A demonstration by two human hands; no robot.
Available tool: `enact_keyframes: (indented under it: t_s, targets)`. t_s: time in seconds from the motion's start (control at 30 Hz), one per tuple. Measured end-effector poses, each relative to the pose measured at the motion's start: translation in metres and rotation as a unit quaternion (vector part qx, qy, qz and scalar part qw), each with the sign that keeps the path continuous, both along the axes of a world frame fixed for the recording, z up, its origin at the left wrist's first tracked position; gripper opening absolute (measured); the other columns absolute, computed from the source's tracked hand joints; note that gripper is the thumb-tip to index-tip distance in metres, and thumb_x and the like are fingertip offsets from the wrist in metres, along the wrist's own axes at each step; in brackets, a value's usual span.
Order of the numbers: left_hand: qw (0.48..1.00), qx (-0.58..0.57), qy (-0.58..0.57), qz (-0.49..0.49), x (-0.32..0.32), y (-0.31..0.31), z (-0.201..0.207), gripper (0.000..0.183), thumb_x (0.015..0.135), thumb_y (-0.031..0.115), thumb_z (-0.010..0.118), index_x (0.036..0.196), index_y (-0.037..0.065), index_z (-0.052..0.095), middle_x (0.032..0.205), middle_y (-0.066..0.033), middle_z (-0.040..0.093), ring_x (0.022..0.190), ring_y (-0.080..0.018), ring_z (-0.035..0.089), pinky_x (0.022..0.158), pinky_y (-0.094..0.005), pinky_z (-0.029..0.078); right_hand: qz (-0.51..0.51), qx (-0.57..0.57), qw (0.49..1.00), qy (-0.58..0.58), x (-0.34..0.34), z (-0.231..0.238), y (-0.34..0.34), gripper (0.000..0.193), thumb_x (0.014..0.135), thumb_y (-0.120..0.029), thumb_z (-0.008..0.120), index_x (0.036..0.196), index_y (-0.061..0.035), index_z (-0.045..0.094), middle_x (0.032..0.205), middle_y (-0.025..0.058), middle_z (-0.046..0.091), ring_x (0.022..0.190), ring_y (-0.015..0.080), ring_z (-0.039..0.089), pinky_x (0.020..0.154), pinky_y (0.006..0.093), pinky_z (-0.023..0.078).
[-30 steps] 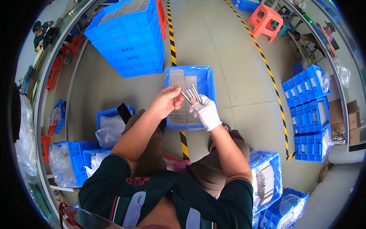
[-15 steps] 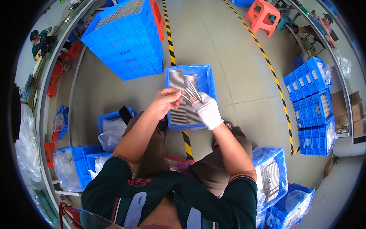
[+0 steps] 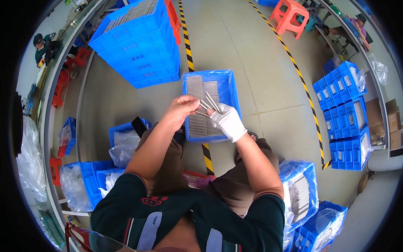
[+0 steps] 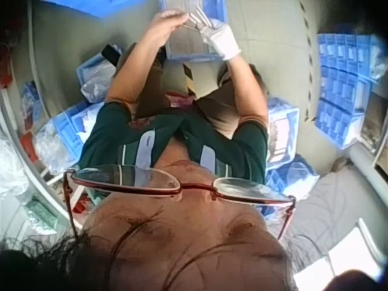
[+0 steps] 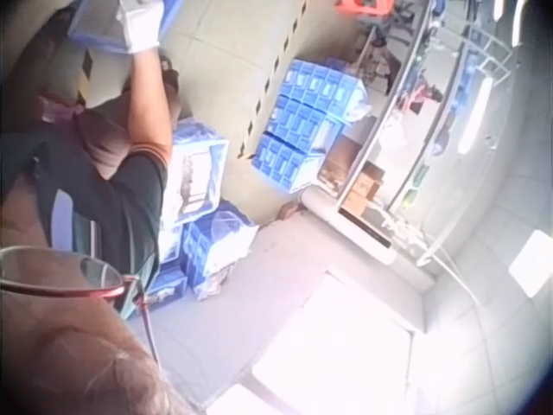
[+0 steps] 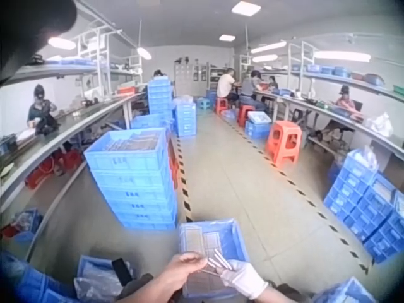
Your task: The person sorts and organizes metal strips into blue plastic crates by hand, wearing a protective glove.
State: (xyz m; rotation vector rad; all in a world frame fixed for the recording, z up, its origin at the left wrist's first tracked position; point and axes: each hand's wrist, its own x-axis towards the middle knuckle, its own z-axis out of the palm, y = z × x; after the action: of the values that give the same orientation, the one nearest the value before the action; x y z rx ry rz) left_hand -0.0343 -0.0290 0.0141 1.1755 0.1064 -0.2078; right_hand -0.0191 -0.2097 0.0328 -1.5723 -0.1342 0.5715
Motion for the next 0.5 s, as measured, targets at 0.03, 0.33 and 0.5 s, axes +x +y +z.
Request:
enact_keyframes:
  t_s: [0.03,0.33,0.5]
  targets:
    - [1.000,0.020,-0.011,-0.008,-0.001,0.001,0.000,0.017,0.079,0.018,0.062,0.086,0.002,0.060,0.079,-0.0041,0.061,0.074,-0.0093,0.054,0.067,-0.0236,0.040,-0.005,-0.002,1.000,0.002,0.000,-0.002,0.000,0.013,0.083,-0.013,0.055,0.083,-0.0009,0.059,0.058,-0.0025,0.048,0.050,0.0049,0.040,0.046,0.0203,0.034]
    - [0.997,0.074,-0.004,-0.009,-0.003,0.001,0.005,0.018,0.079,0.016,0.062,0.086,0.000,0.061,0.080,-0.0050,0.062,0.077,-0.0097,0.055,0.073,-0.0236,0.041,-0.001,-0.032,0.999,-0.024,-0.001,-0.004,0.000,0.016,0.083,-0.016,0.056,0.082,-0.0008,0.060,0.060,-0.0025,0.049,0.052,0.0046,0.040,0.047,0.0202,0.034]
    - [0.999,0.041,-0.011,0.019,-0.002,0.005,0.008,0.017,0.079,0.016,0.061,0.086,0.001,0.062,0.080,-0.0044,0.062,0.076,-0.0087,0.054,0.072,-0.0231,0.040,0.013,-0.046,0.999,-0.022,-0.002,-0.001,0.002,0.018,0.083,-0.017,0.056,0.083,0.0002,0.060,0.061,-0.0018,0.051,0.054,0.0051,0.041,0.049,0.0208,0.036]
